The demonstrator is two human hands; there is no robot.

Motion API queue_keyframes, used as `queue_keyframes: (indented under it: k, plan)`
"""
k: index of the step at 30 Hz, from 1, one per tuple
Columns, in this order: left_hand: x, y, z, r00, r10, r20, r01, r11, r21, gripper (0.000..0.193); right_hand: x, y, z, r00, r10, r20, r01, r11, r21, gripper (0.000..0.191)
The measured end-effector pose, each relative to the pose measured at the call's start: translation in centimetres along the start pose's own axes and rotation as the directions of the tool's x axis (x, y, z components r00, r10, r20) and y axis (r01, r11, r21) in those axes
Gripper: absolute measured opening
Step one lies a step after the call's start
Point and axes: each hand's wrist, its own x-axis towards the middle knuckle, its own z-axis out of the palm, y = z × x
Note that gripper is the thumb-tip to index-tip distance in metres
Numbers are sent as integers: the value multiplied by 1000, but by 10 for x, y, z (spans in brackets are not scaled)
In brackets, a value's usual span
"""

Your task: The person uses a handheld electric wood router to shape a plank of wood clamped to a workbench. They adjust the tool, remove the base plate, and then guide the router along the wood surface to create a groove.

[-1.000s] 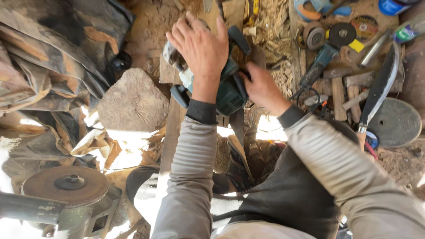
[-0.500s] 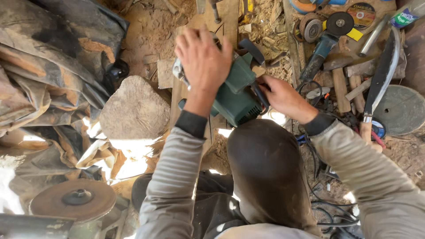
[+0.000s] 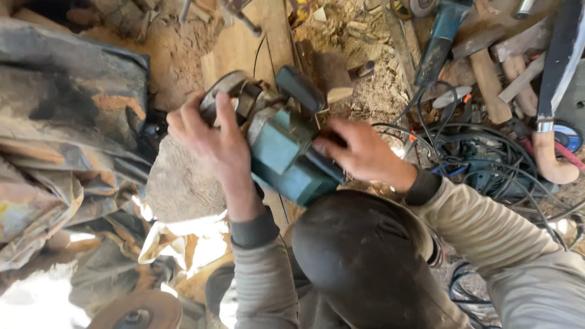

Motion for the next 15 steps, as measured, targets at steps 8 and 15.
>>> queue_keyframes:
  k: [8, 15]
  plan:
    - [-8, 14, -5, 999, 40, 18, -39, 999, -30, 38, -3, -8, 0, 993, -96, -75, 84, 985, -153, 26]
    - [-11, 11, -8, 1000, 8, -7, -8, 999, -45, 39, -7, -13, 8, 991, 3, -134, 3, 999, 39, 25]
